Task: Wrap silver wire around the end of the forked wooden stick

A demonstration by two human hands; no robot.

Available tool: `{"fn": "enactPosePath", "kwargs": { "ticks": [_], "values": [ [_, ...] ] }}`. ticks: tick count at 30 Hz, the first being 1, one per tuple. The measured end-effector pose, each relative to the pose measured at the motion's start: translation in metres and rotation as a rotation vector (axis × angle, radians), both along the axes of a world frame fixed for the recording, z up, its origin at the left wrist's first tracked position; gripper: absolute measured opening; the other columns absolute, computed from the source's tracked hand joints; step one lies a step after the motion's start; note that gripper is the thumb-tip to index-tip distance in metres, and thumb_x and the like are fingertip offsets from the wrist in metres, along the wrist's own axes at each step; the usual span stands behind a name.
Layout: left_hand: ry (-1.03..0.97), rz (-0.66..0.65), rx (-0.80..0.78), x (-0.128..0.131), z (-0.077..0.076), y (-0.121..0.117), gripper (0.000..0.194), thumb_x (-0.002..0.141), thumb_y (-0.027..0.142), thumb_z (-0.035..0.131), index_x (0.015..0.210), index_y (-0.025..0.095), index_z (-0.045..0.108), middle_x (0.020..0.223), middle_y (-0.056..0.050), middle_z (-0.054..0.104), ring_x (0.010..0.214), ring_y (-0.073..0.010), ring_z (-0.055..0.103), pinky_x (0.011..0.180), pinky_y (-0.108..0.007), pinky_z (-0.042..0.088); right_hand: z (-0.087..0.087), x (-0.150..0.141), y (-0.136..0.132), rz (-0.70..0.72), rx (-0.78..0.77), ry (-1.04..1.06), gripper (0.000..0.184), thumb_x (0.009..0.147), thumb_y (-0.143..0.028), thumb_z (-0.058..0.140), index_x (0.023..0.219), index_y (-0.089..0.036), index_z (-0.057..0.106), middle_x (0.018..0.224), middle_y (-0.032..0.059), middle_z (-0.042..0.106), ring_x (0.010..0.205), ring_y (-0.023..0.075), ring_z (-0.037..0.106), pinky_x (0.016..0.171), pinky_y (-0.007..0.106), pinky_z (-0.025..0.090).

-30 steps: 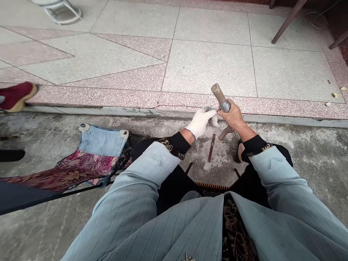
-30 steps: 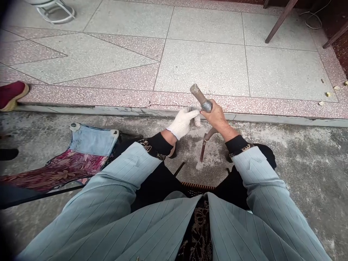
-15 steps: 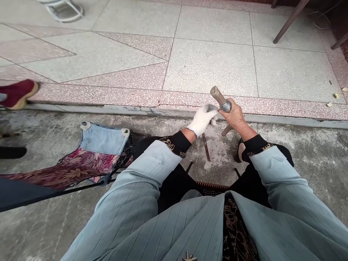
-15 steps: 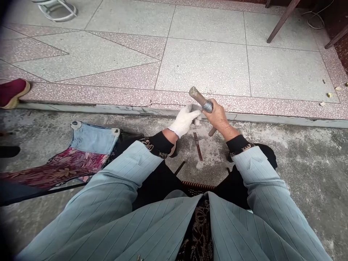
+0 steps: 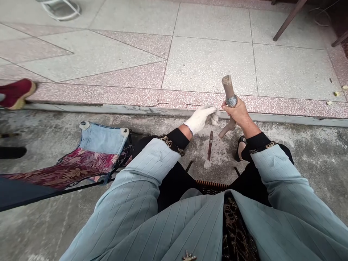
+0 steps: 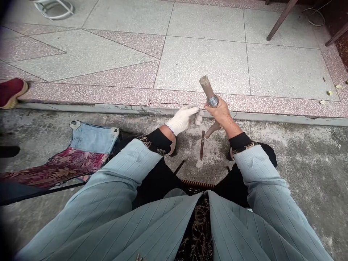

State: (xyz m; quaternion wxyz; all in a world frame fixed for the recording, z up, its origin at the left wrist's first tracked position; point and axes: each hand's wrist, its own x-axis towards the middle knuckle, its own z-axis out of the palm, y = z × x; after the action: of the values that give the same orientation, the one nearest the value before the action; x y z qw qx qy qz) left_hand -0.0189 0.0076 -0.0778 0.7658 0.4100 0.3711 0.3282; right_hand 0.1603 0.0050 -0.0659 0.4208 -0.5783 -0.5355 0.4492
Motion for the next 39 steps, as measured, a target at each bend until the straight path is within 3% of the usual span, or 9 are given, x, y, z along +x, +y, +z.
{"fn": "enactPosePath", "kwargs": {
  "ticks": [6, 10, 13, 20, 27, 33, 39],
  "values": [
    [-0.125, -0.051, -0.107, -0.001, 0.001, -0.002, 0.019, 0.088, 0.033, 0.067, 0.088, 0.015, 0.062, 0.064, 0.001, 0.061, 0.047, -0.0102, 0.055, 0.059, -0.032, 0.06, 0.006, 0.006, -0.002, 0.125, 0.132, -0.061, 0.032, 0.07, -0.039, 0.069, 0.094, -0.022, 0.055, 0.098, 0.0084, 0.073, 0.092, 0.0243, 0.066, 0.088, 0.043, 0.052],
    [-0.182, -0.032, -0.167, 0.001, 0.002, -0.002, 0.016, 0.089, 0.031, 0.066, 0.088, 0.016, 0.061, 0.07, 0.0, 0.065, 0.048, -0.0101, 0.053, 0.057, -0.032, 0.06, 0.012, 0.008, -0.006, 0.148, 0.205, -0.136, 0.031, 0.072, -0.037, 0.07, 0.096, -0.021, 0.057, 0.097, 0.0077, 0.074, 0.093, 0.0244, 0.067, 0.095, 0.043, 0.05],
    [-0.18, -0.056, -0.182, 0.0, 0.006, -0.004, 0.014, 0.091, 0.028, 0.065, 0.09, 0.015, 0.062, 0.063, 0.001, 0.061, 0.047, -0.0096, 0.051, 0.061, -0.032, 0.062, 0.016, 0.009, -0.008, 0.181, 0.242, -0.156, 0.032, 0.075, -0.037, 0.071, 0.1, -0.021, 0.059, 0.103, 0.0085, 0.075, 0.099, 0.0249, 0.067, 0.098, 0.042, 0.049],
    [-0.239, -0.083, -0.165, -0.001, 0.004, -0.005, 0.014, 0.092, 0.024, 0.07, 0.092, 0.014, 0.061, 0.064, 0.003, 0.055, 0.049, -0.0076, 0.049, 0.067, -0.033, 0.064, 0.014, 0.017, -0.008, 0.277, 0.246, -0.131, 0.036, 0.077, -0.043, 0.077, 0.101, -0.021, 0.063, 0.098, 0.0047, 0.071, 0.095, 0.0257, 0.069, 0.08, 0.035, 0.055],
    [-0.216, -0.139, -0.123, -0.003, 0.005, -0.005, 0.015, 0.092, 0.025, 0.069, 0.092, 0.01, 0.066, 0.063, 0.001, 0.057, 0.05, -0.0083, 0.05, 0.067, -0.034, 0.064, 0.026, 0.021, -0.011, 0.324, 0.232, -0.205, 0.031, 0.078, -0.038, 0.079, 0.1, -0.02, 0.064, 0.095, 0.0049, 0.07, 0.093, 0.0261, 0.071, 0.067, 0.028, 0.049],
    [-0.149, -0.133, -0.079, -0.004, 0.01, -0.007, 0.012, 0.087, 0.021, 0.07, 0.083, 0.011, 0.064, 0.056, 0.005, 0.052, 0.047, -0.0059, 0.045, 0.067, -0.033, 0.063, 0.028, 0.022, -0.013, 0.335, 0.215, -0.28, 0.032, 0.08, -0.034, 0.078, 0.106, -0.021, 0.065, 0.096, 0.0047, 0.072, 0.086, 0.0244, 0.07, 0.066, 0.027, 0.047],
    [-0.069, -0.069, 0.029, 0.002, 0.012, -0.009, 0.01, 0.084, 0.022, 0.067, 0.082, 0.015, 0.059, 0.056, 0.006, 0.05, 0.049, -0.0058, 0.044, 0.07, -0.03, 0.058, 0.017, 0.019, -0.006, 0.293, 0.256, -0.325, 0.031, 0.077, -0.026, 0.076, 0.105, -0.02, 0.066, 0.09, 0.002, 0.072, 0.086, 0.0228, 0.069, 0.075, 0.031, 0.049]
  ]
}}
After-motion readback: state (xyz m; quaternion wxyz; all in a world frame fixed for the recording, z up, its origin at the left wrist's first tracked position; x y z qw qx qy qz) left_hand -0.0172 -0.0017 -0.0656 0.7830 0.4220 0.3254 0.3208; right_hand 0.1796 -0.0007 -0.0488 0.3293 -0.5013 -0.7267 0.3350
